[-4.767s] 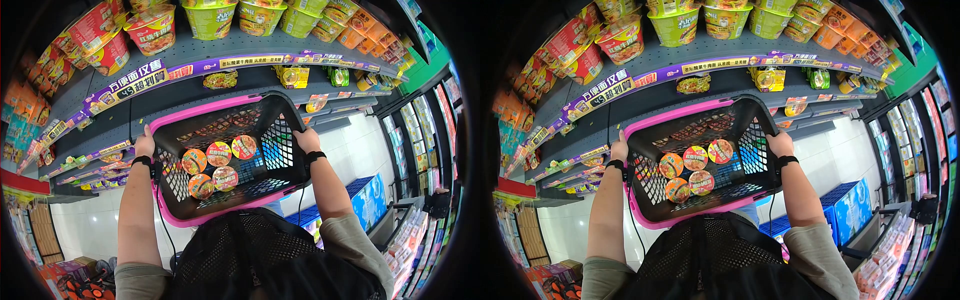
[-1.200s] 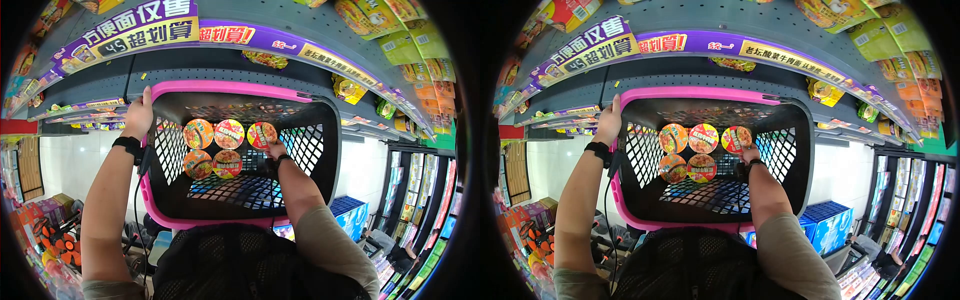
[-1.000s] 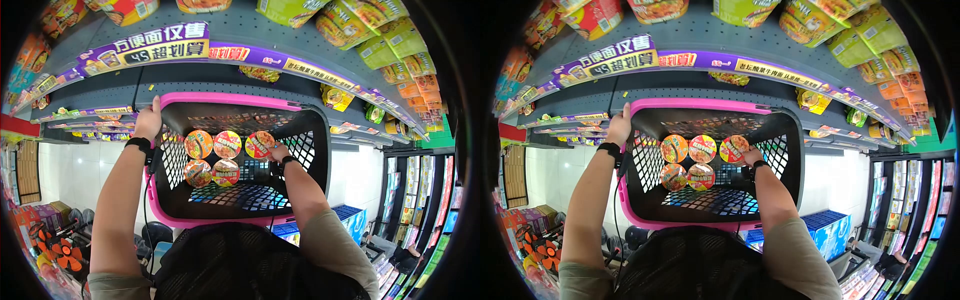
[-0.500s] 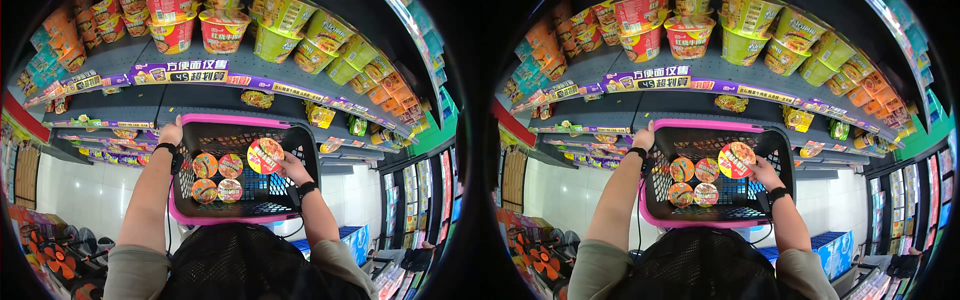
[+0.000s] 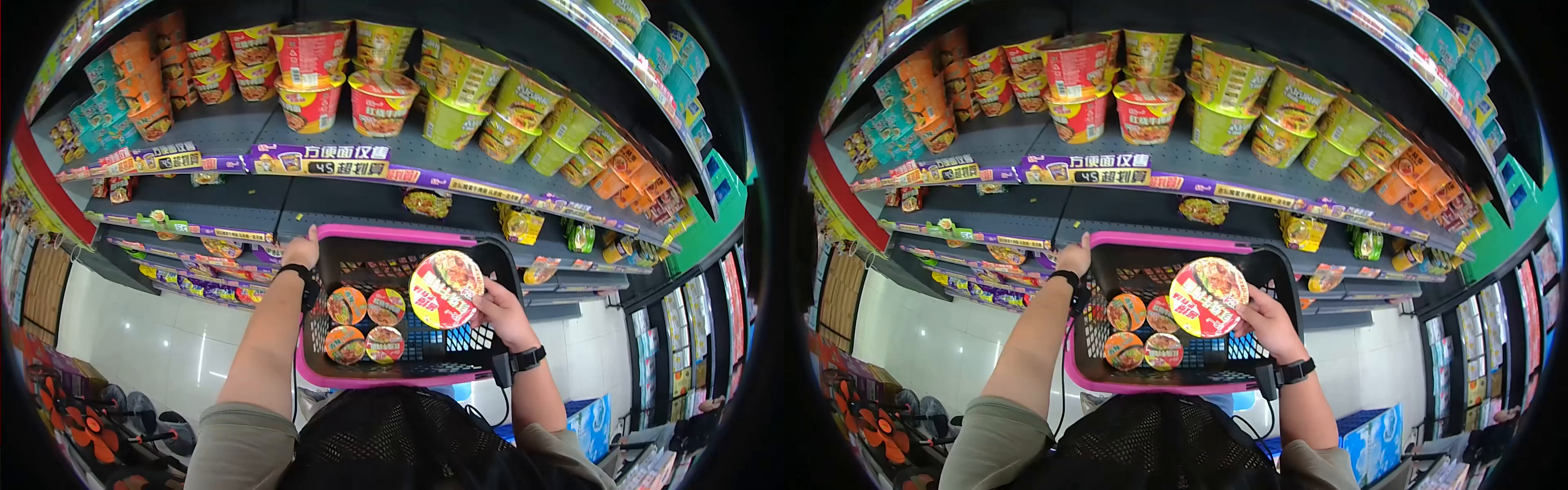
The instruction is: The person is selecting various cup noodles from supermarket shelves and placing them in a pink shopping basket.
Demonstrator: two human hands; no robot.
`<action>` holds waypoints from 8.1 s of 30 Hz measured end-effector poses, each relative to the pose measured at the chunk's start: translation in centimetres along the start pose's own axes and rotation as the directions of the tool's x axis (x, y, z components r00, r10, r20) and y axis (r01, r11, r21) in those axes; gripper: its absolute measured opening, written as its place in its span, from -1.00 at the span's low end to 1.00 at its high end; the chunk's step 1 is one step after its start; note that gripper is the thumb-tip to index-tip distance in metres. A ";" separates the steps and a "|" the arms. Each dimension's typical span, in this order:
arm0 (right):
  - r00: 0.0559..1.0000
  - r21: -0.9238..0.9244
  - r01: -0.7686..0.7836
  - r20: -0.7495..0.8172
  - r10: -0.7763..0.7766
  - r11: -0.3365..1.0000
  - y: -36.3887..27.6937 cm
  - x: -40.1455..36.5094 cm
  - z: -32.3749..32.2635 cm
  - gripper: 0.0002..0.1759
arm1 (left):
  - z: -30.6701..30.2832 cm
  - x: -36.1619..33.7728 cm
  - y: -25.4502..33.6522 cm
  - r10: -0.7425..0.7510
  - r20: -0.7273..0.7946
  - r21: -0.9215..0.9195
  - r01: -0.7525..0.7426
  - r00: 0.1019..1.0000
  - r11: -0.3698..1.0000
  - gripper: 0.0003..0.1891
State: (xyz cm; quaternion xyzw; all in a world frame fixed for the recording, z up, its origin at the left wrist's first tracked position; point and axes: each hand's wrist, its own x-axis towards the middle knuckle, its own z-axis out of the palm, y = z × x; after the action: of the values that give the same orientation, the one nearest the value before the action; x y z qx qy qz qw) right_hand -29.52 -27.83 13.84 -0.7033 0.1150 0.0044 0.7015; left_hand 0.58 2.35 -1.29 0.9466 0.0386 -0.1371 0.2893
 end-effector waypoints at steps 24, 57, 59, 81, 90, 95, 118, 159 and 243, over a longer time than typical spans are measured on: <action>0.922 0.054 0.387 -0.011 -0.387 0.921 -26.3 20.6 8.4 -0.86 | -0.4 -0.1 0.4 -0.044 0.011 -0.022 0.044 0.999 0.999 -0.22; 0.936 -0.369 -0.157 -0.352 0.018 0.916 3.9 7.7 -6.8 -0.75 | -0.3 0.5 0.5 -0.051 0.027 -0.039 0.052 0.998 0.998 -0.20; 0.786 -0.628 -0.345 -0.599 -0.151 0.698 8.1 5.8 -11.0 -0.51 | -0.2 0.7 0.4 -0.049 0.033 -0.023 0.050 0.998 0.998 -0.19; 0.681 -0.520 -0.672 -0.714 0.164 0.527 13.2 6.4 -16.5 -0.36 | 1.0 1.4 0.0 0.030 -0.040 0.031 -0.029 0.999 0.999 -0.15; 0.737 -0.603 -0.588 -0.674 0.049 0.539 13.5 5.7 -16.3 -0.37 | 1.2 1.3 -0.2 0.035 -0.051 0.016 -0.034 0.998 0.999 -0.15; 0.741 -0.591 -0.647 -0.635 0.217 0.481 14.7 7.8 -19.2 -0.37 | 1.0 1.2 -0.3 0.049 -0.038 0.007 -0.048 0.998 0.999 -0.15; 0.698 -0.566 -0.636 -0.712 0.078 0.524 12.9 8.4 -16.6 -0.47 | 1.3 0.2 0.4 0.253 -0.136 0.226 -0.219 0.958 0.949 -0.45; 0.653 -0.485 -0.714 -0.723 0.228 0.505 12.5 8.8 -17.7 -0.55 | 30.0 -6.7 -5.6 -0.138 0.804 0.376 -0.315 0.578 0.871 -0.47; 0.679 -0.582 -0.628 -0.734 0.000 0.517 12.7 7.5 -16.7 -0.53 | -28.6 6.7 7.0 -0.059 -0.383 -0.887 -0.349 0.922 0.302 -0.66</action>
State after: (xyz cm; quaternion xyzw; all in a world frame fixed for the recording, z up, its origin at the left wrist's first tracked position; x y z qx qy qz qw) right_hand -26.98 -45.35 0.35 -0.8562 0.4727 -0.0520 0.2019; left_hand 14.85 12.45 23.28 0.6042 0.0738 0.1068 0.7862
